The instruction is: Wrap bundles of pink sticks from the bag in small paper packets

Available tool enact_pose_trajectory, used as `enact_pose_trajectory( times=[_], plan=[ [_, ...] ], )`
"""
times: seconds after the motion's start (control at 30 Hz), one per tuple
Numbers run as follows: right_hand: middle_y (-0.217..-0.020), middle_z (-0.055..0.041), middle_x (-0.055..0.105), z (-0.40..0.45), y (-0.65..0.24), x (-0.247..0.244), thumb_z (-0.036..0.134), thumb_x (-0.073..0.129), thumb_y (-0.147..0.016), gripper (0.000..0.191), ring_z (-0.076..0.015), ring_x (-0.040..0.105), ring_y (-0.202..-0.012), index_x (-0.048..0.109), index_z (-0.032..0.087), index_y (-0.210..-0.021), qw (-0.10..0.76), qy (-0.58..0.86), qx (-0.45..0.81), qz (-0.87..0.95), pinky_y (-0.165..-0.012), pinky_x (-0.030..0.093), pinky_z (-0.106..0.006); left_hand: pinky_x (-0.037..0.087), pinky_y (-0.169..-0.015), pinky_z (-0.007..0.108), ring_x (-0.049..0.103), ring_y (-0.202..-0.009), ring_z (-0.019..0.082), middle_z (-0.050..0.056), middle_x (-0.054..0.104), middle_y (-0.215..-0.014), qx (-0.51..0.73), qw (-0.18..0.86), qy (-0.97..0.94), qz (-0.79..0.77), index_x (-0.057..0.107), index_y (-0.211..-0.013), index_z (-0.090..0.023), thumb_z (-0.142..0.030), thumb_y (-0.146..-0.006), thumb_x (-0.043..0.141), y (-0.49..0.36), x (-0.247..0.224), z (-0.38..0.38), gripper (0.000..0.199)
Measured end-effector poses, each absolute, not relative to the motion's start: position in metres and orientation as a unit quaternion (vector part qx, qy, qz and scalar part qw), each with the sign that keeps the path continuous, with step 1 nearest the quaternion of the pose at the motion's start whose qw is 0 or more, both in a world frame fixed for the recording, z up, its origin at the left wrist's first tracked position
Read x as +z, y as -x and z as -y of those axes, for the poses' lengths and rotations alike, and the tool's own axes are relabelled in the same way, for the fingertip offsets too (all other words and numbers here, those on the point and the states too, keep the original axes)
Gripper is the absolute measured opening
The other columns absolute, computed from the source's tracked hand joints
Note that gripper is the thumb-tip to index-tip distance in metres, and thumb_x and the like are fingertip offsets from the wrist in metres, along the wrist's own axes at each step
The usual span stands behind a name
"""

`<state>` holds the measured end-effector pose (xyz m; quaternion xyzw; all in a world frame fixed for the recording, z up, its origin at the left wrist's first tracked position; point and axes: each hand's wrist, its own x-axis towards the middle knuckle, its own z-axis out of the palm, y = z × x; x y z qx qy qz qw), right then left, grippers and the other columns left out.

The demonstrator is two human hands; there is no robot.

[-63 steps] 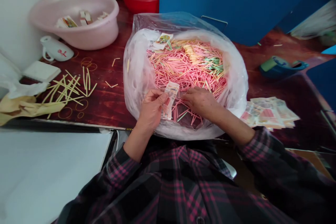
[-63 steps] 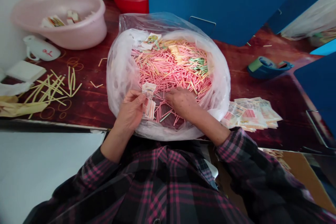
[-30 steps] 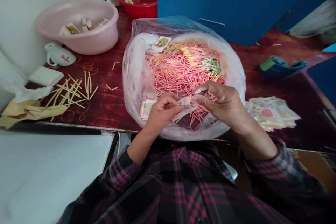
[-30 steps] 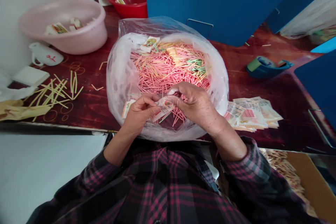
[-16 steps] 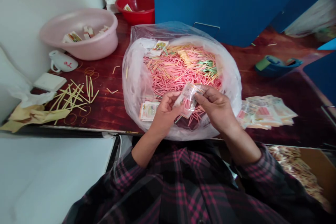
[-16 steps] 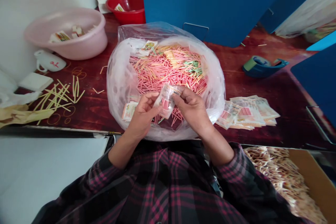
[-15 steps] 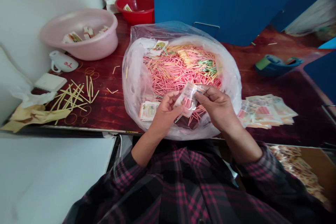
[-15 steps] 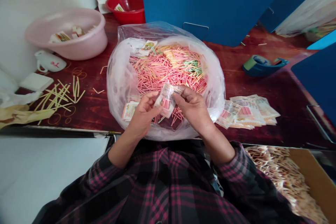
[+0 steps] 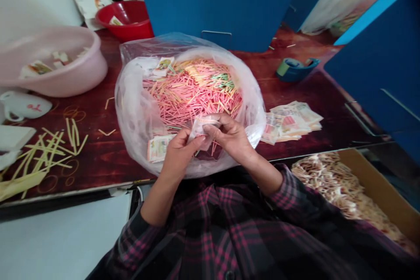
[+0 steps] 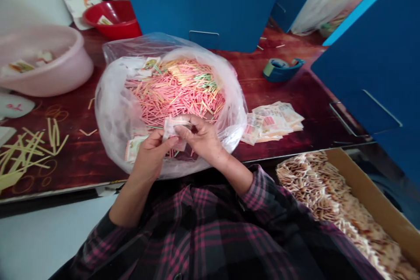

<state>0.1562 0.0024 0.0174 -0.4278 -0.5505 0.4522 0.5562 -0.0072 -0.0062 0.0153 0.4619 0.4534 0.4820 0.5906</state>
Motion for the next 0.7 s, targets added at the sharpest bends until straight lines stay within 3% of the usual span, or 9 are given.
enact_pose_trajectory(
  times=[0.13,0.3,0.47,0.6,0.7],
  plan=[
    [-0.127,-0.0031,0.076,0.001,-0.160,0.014,0.057,0.078,-0.090,0.054,-0.0189,0.072,-0.105,0.069,0.031,-0.136,0.540,0.424,0.463,0.561,-0.098,0.061,-0.035,0.051,-0.075,0.027,0.060,-0.074,0.013,-0.003,0.070,-0.080,0.479,0.599,-0.460,-0.448,0.072,-0.084,-0.020,-0.038,-0.069,0.091,0.005,0.015,0.005,0.031],
    [-0.110,-0.0034,0.082,0.005,-0.167,0.012,0.055,0.079,-0.091,0.036,-0.0202,0.075,-0.102,0.080,0.027,-0.114,0.540,0.423,0.448,0.573,-0.098,0.061,-0.037,0.051,-0.074,0.027,0.059,-0.073,0.014,-0.003,0.069,-0.079,0.464,0.604,-0.476,-0.440,0.073,-0.085,-0.020,-0.043,-0.079,0.081,0.001,0.011,0.008,0.025],
    [-0.120,-0.0041,0.080,0.009,-0.170,0.012,0.054,0.079,-0.092,0.038,-0.0203,0.075,-0.106,0.078,0.031,-0.122,0.559,0.419,0.434,0.569,-0.097,0.062,-0.038,0.051,-0.076,0.028,0.058,-0.075,0.015,-0.002,0.068,-0.078,0.461,0.533,-0.521,-0.481,0.072,-0.084,-0.021,-0.047,-0.090,0.069,0.003,0.005,0.010,0.028],
    [-0.110,-0.0033,0.082,0.012,-0.167,0.012,0.050,0.081,-0.091,0.029,-0.0201,0.077,-0.102,0.080,0.029,-0.110,0.572,0.417,0.416,0.571,-0.097,0.062,-0.037,0.048,-0.071,0.028,0.053,-0.070,0.014,-0.003,0.060,-0.070,0.467,0.480,-0.550,-0.500,0.067,-0.077,-0.022,-0.051,-0.095,0.062,0.004,0.008,0.011,0.035],
    [-0.111,-0.0024,0.082,0.012,-0.160,0.013,0.055,0.085,-0.086,0.042,-0.0201,0.077,-0.100,0.078,0.030,-0.119,0.580,0.417,0.454,0.533,-0.092,0.063,-0.036,0.045,-0.067,0.027,0.050,-0.067,0.014,-0.003,0.055,-0.068,0.480,0.437,-0.569,-0.505,0.062,-0.072,-0.022,-0.052,-0.097,0.060,0.005,0.014,0.011,0.039]
  ],
)
